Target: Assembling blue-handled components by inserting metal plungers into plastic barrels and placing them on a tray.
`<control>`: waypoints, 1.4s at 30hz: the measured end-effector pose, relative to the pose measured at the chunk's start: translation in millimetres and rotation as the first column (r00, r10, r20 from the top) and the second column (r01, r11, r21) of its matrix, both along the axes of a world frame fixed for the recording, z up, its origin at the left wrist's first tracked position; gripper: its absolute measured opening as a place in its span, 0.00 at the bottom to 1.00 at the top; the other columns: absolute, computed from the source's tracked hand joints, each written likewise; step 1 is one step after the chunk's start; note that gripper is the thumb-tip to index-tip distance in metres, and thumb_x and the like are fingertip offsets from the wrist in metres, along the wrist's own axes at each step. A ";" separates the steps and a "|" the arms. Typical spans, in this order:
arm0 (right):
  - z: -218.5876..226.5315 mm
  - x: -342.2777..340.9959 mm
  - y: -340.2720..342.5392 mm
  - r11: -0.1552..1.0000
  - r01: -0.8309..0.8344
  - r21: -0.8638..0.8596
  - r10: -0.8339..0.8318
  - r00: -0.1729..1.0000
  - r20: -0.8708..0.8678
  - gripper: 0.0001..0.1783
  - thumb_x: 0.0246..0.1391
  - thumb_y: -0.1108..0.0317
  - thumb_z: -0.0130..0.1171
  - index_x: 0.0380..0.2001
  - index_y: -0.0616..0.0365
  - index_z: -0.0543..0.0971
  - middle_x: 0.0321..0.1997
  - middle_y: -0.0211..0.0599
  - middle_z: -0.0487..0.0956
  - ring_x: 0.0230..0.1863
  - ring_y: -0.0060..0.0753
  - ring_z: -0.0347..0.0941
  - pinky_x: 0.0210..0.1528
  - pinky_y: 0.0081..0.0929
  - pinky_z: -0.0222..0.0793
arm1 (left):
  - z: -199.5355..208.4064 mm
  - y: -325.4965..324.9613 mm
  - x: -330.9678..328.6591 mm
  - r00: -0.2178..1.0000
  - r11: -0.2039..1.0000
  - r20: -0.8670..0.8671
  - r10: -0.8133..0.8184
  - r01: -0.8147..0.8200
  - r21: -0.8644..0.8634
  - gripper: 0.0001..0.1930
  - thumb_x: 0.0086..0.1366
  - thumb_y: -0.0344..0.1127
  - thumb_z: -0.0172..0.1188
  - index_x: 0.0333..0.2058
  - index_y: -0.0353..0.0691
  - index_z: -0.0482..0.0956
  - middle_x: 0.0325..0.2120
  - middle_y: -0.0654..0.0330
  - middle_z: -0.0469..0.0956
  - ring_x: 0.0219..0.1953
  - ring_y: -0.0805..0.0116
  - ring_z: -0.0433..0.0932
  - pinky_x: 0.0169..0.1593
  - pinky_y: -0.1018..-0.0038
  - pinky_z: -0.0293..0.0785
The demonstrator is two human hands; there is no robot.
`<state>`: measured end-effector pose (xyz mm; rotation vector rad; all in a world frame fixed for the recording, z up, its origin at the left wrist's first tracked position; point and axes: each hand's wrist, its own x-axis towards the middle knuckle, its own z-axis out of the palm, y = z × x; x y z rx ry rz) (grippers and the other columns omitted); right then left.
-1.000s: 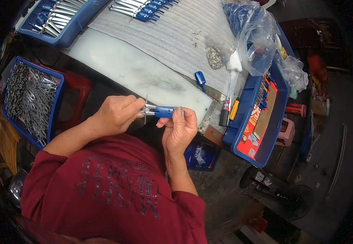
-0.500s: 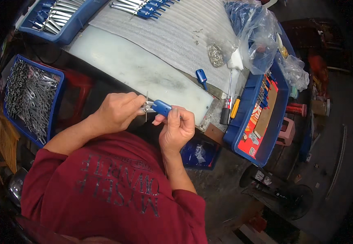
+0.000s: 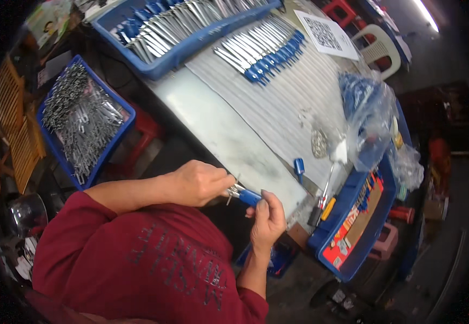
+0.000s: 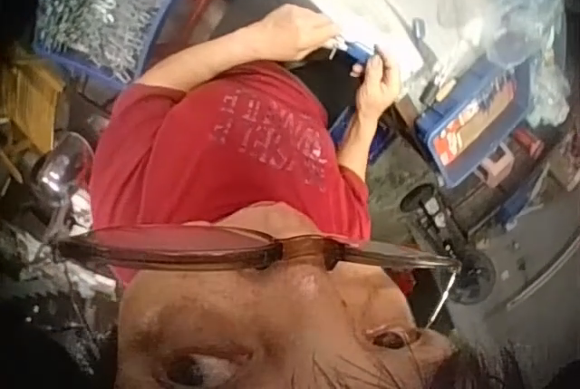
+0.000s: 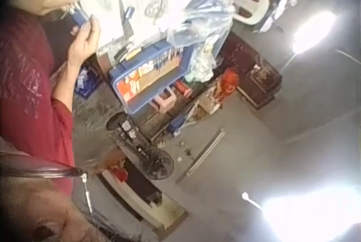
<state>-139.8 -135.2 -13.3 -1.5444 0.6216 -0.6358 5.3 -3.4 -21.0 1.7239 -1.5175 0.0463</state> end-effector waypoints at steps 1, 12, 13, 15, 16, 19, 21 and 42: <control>3.1 -3.2 -2.6 0.999 -0.050 -0.012 0.049 0.999 -0.021 0.12 0.53 0.72 0.51 0.40 0.67 0.72 0.25 0.32 0.71 0.19 0.19 0.67 0.21 0.14 0.64 | 1.0 0.3 -1.3 1.000 1.000 -0.011 -0.013 0.012 -0.025 0.11 0.49 0.34 0.58 0.28 0.38 0.67 0.16 0.59 0.65 0.18 0.61 0.71 0.20 0.70 0.67; 29.1 -2.4 -19.8 0.699 -0.315 -0.642 0.246 0.949 -0.198 0.18 0.37 0.74 0.63 0.36 0.65 0.74 0.24 0.37 0.70 0.23 0.29 0.65 0.26 0.22 0.62 | 8.5 3.5 0.0 0.997 0.998 0.051 -0.055 0.056 -0.019 0.10 0.50 0.34 0.57 0.28 0.37 0.67 0.17 0.58 0.66 0.18 0.60 0.71 0.20 0.69 0.67; 29.3 -3.1 -20.4 0.690 -0.337 -0.641 0.254 0.941 -0.223 0.18 0.37 0.74 0.63 0.36 0.65 0.75 0.24 0.38 0.70 0.23 0.30 0.66 0.26 0.23 0.62 | 10.6 4.7 0.5 0.997 0.998 0.055 -0.060 0.060 -0.001 0.10 0.50 0.34 0.57 0.29 0.37 0.68 0.17 0.58 0.66 0.18 0.60 0.72 0.20 0.69 0.67; 30.0 -3.9 -21.7 0.661 -0.373 -0.651 0.264 0.928 -0.264 0.18 0.36 0.74 0.64 0.36 0.65 0.74 0.24 0.41 0.71 0.24 0.34 0.67 0.26 0.25 0.63 | 12.2 6.6 1.1 0.996 0.998 0.069 -0.058 0.059 -0.012 0.10 0.50 0.34 0.57 0.29 0.37 0.68 0.17 0.58 0.66 0.18 0.61 0.71 0.20 0.69 0.67; 31.4 -3.1 -21.0 0.659 -0.370 -0.654 0.266 0.929 -0.257 0.18 0.36 0.74 0.64 0.36 0.65 0.74 0.24 0.41 0.71 0.24 0.34 0.67 0.26 0.25 0.63 | 13.1 7.2 1.1 0.995 0.998 0.073 -0.064 0.066 -0.024 0.10 0.50 0.34 0.57 0.29 0.36 0.68 0.17 0.58 0.66 0.18 0.61 0.71 0.20 0.69 0.67; 34.4 -2.3 -19.4 0.608 -0.388 -0.692 0.273 0.921 -0.276 0.19 0.36 0.73 0.64 0.35 0.65 0.74 0.24 0.41 0.71 0.23 0.36 0.67 0.25 0.25 0.64 | 15.7 8.8 1.3 0.994 0.997 0.085 -0.074 0.076 -0.017 0.11 0.50 0.33 0.57 0.29 0.36 0.68 0.17 0.58 0.66 0.18 0.61 0.71 0.19 0.69 0.66; 34.6 -2.8 -18.8 0.599 -0.388 -0.700 0.277 0.921 -0.274 0.19 0.36 0.72 0.65 0.35 0.65 0.74 0.24 0.41 0.71 0.22 0.37 0.67 0.24 0.26 0.63 | 16.3 9.1 1.4 0.993 0.996 0.087 -0.080 0.083 -0.023 0.11 0.50 0.33 0.57 0.29 0.36 0.68 0.17 0.58 0.66 0.17 0.61 0.71 0.19 0.69 0.66; 34.0 -12.5 -15.2 0.620 -0.371 -0.691 0.278 0.928 -0.249 0.18 0.38 0.70 0.64 0.35 0.65 0.74 0.23 0.37 0.70 0.22 0.28 0.65 0.25 0.22 0.61 | 17.6 8.7 -4.4 0.990 0.992 0.062 -0.123 0.125 -0.026 0.09 0.49 0.32 0.58 0.27 0.37 0.67 0.17 0.58 0.66 0.18 0.62 0.71 0.20 0.69 0.67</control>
